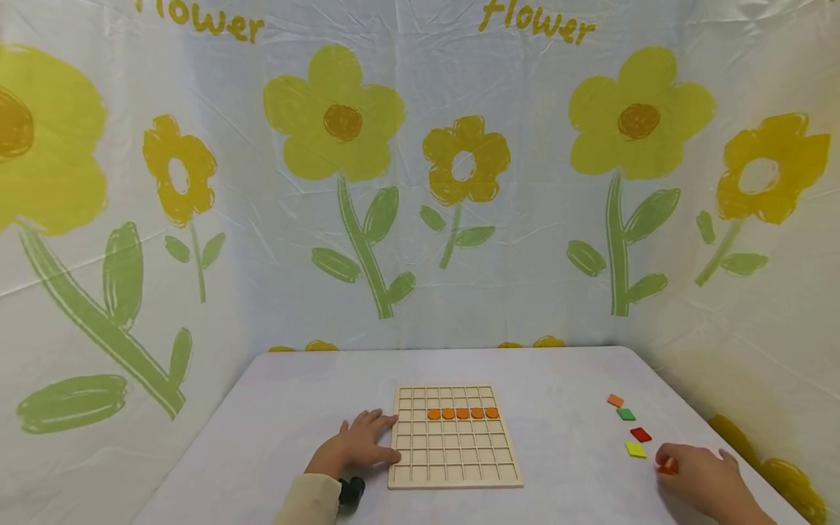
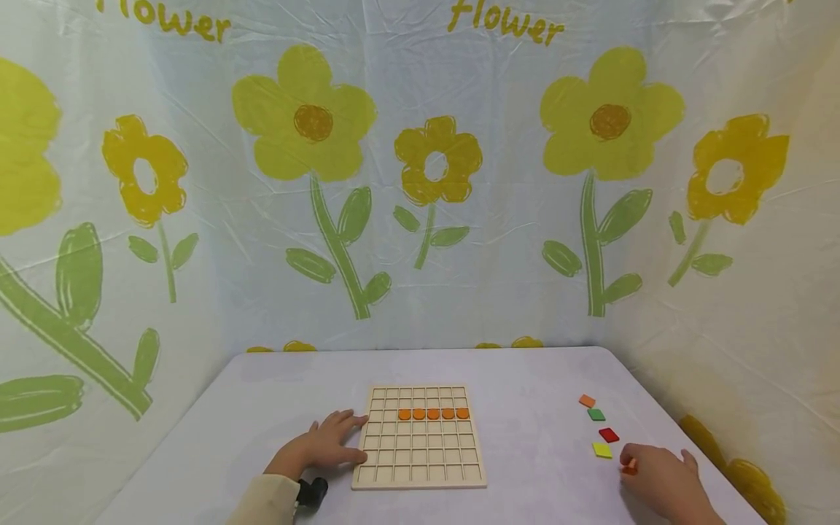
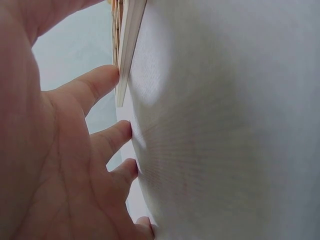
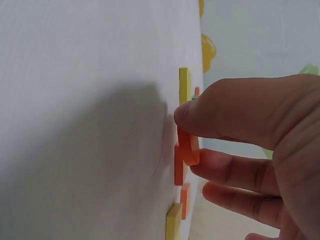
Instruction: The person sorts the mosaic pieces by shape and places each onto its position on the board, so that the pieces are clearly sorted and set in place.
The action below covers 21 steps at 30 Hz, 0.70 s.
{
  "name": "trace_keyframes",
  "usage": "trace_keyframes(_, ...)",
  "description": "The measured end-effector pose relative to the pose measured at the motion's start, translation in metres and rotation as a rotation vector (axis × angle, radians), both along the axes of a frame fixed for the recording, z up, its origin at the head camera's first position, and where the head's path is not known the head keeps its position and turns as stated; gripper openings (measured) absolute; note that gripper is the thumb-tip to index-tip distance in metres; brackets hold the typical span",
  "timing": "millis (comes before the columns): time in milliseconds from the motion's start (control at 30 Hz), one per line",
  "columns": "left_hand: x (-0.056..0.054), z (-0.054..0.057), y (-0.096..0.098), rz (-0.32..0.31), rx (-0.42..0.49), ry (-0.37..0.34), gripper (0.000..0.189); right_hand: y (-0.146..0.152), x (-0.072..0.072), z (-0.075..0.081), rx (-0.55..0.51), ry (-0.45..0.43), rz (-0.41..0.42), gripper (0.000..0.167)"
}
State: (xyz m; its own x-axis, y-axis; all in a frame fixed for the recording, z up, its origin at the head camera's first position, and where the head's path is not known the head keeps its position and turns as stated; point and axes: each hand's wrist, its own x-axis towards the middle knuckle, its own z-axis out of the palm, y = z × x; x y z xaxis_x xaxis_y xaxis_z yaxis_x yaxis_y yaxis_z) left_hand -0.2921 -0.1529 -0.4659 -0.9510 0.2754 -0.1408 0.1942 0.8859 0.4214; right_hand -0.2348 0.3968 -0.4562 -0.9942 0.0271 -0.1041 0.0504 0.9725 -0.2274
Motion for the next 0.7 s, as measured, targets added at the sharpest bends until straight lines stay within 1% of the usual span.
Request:
trace_keyframes(133,-0.002,-0.001,0.001,0.003,-0.006,0.000,0.074,-0.009,-0.002,0.006,-0.016,0.017,0.002,0.036)
trace_keyframes(267,-0.002,-0.002,0.001,0.005,-0.008,0.001,0.074,-0.019,-0.005,0.012,0.010,0.052,0.018,0.035)
trace_keyframes(433,-0.002,-0.002,0.000,-0.002,-0.010,0.007,0.075,-0.033,-0.009,0.018,0.010,0.073,0.054,0.027)
trace_keyframes(533,-0.002,-0.003,-0.001,-0.009,-0.006,0.012,0.075,-0.039,-0.011,0.020,-0.013,0.068,0.072,0.025)
trace_keyframes(700,-0.002,-0.003,-0.002,-0.015,0.000,0.023,0.074,-0.050,-0.013,0.021,-0.081,0.042,0.061,0.027)
